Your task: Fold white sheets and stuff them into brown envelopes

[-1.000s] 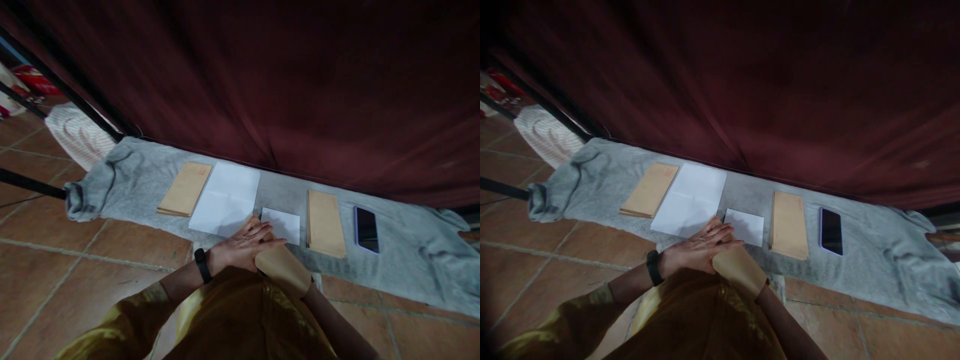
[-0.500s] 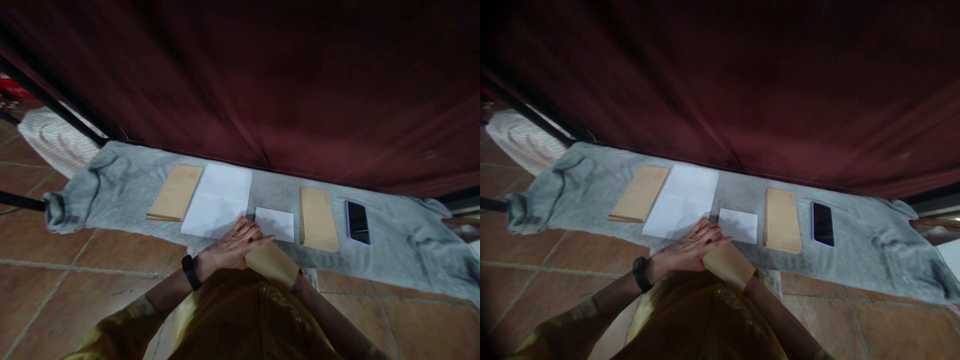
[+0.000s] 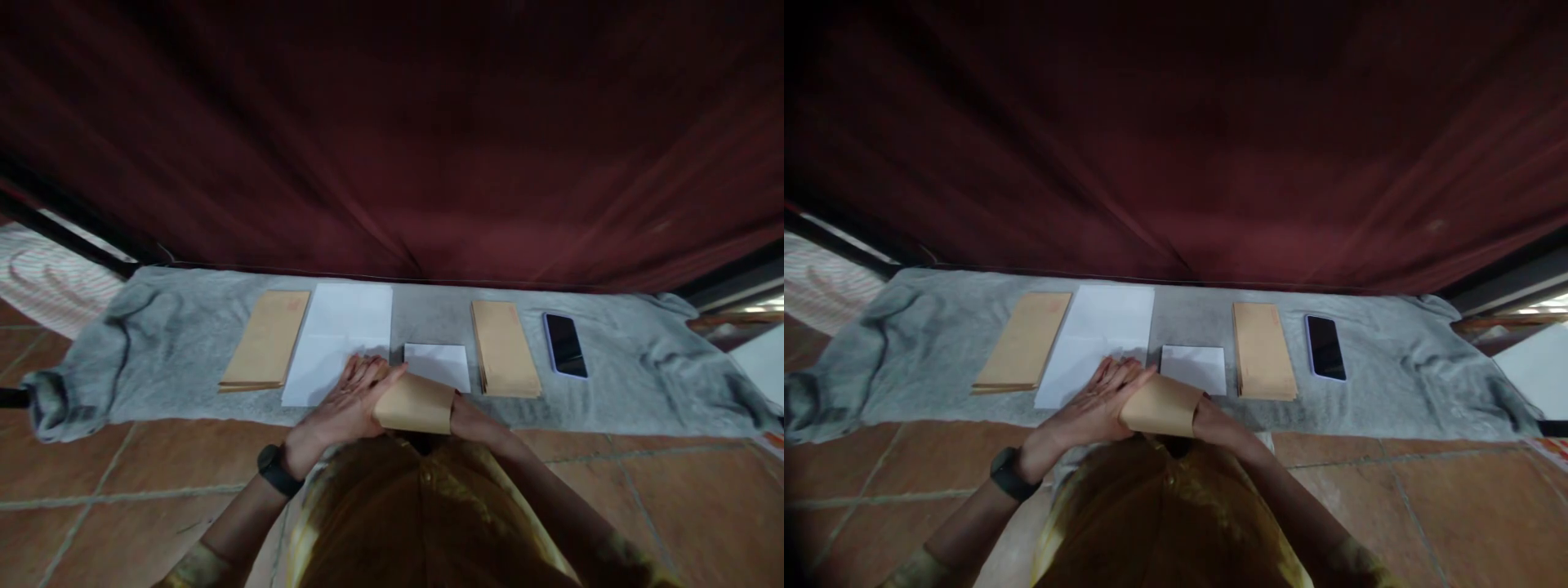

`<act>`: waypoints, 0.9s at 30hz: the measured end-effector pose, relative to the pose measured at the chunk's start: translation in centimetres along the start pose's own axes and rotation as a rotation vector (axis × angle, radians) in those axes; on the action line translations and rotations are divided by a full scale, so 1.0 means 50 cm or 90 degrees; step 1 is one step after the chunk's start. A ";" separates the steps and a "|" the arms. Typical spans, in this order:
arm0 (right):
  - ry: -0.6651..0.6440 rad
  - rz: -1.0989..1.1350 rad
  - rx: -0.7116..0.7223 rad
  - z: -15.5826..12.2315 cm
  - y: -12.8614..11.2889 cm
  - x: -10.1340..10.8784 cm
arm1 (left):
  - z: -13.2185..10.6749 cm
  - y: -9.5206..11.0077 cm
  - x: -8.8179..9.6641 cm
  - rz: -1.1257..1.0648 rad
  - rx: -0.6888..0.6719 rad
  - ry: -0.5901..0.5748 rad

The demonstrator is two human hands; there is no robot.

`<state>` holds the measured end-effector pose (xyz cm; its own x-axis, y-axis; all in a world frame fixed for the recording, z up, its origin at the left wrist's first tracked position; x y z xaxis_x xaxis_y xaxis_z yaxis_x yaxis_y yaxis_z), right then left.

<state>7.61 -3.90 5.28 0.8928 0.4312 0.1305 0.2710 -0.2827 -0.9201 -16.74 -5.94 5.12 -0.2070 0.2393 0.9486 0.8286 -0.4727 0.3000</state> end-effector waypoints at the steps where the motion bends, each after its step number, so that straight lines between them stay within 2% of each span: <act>1: -0.038 0.007 0.004 0.004 -0.002 0.001 | 0.001 -0.007 0.002 0.004 0.008 -0.002; 3: -0.101 0.027 0.021 0.012 -0.003 0.003 | 0.003 -0.018 0.009 0.013 0.025 -0.002; 5: -0.111 0.057 0.036 0.021 0.000 0.007 | 0.005 -0.028 0.016 0.024 0.041 0.005; 9: -0.042 0.122 0.047 0.031 0.023 0.021 | 0.003 -0.053 0.024 0.036 0.068 0.023; 14: 0.057 0.170 0.077 0.045 0.077 0.052 | -0.011 -0.090 0.020 0.032 0.116 0.026; 16: 0.159 0.071 0.098 0.050 0.101 0.070 | -0.016 -0.103 0.019 0.035 0.144 0.017; 18: 0.276 -0.121 0.135 0.050 0.120 0.084 | -0.021 -0.113 0.018 0.041 0.166 0.011; 20: 0.349 -0.307 0.149 0.045 0.132 0.089 | -0.024 -0.122 0.016 0.050 0.184 0.013; 23: 0.372 -0.474 0.100 0.041 0.140 0.079 | -0.029 -0.138 0.010 0.061 0.197 0.013; 27: 0.387 -0.572 0.020 0.049 0.137 0.059 | -0.035 -0.160 0.002 0.059 0.216 0.007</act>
<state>11.24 -2.47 -1.53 0.4042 -0.0295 0.9142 0.9129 -0.0492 -0.4052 -24.29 -3.63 2.99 -0.1269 0.1987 0.9718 0.9693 -0.1832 0.1641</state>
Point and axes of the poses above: each hand's wrist, its own z-axis towards the middle knuckle, its own x-axis out of the back of the hand, y = z × x, the point moved 1 cm from there along z, towards the middle knuckle
